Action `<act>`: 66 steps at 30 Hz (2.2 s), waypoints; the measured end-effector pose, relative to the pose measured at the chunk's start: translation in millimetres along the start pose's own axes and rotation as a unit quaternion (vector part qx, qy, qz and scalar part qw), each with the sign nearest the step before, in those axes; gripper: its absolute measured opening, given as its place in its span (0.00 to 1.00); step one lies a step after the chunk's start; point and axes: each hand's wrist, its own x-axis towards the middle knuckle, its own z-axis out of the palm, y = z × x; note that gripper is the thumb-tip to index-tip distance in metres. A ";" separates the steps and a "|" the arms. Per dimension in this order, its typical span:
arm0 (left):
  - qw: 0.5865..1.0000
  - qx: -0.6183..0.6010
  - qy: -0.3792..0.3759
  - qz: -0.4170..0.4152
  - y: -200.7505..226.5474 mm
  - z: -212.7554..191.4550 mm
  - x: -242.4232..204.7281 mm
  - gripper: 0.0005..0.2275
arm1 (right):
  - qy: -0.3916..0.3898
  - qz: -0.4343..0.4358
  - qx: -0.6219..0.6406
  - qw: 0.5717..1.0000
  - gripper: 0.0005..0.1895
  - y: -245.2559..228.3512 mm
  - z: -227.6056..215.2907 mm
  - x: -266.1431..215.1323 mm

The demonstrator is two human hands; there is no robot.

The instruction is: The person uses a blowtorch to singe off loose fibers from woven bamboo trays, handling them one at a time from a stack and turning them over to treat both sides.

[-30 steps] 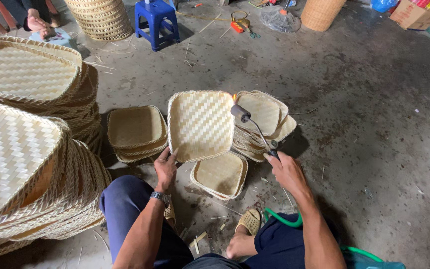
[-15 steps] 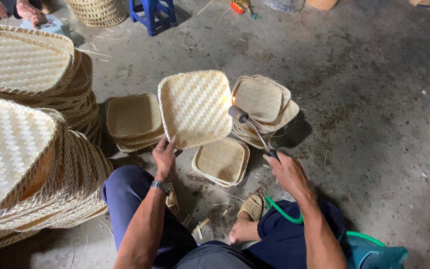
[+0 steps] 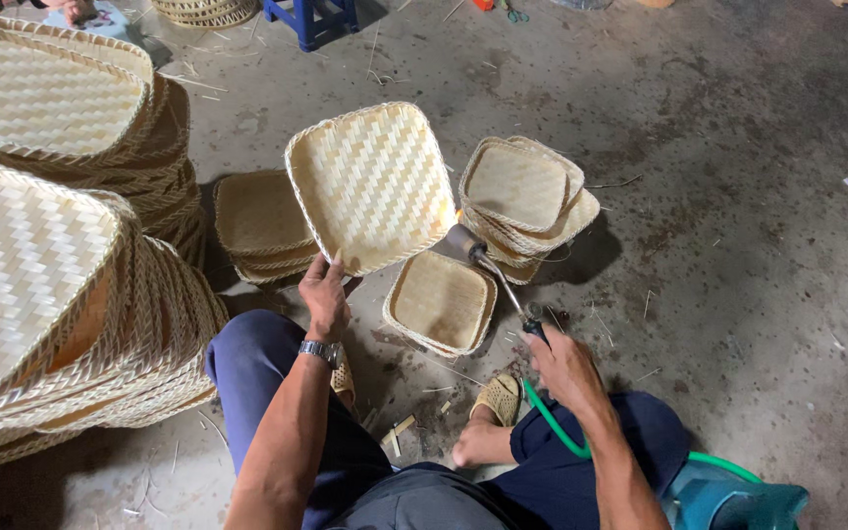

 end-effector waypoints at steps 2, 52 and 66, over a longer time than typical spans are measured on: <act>1.000 -0.004 0.006 -0.002 3.3 1.5 -0.1 0.09 | 0.004 -0.005 -0.007 1.000 0.16 -1.3 -0.4 -1.7; 0.982 0.103 -0.119 -0.102 16.1 12.9 -28.0 0.16 | 0.009 -0.146 0.149 0.978 0.14 -50.5 36.9 32.3; 0.947 0.026 -0.157 -0.278 8.0 23.1 -70.1 0.12 | 0.264 -0.002 0.260 0.929 0.19 -27.0 21.3 48.1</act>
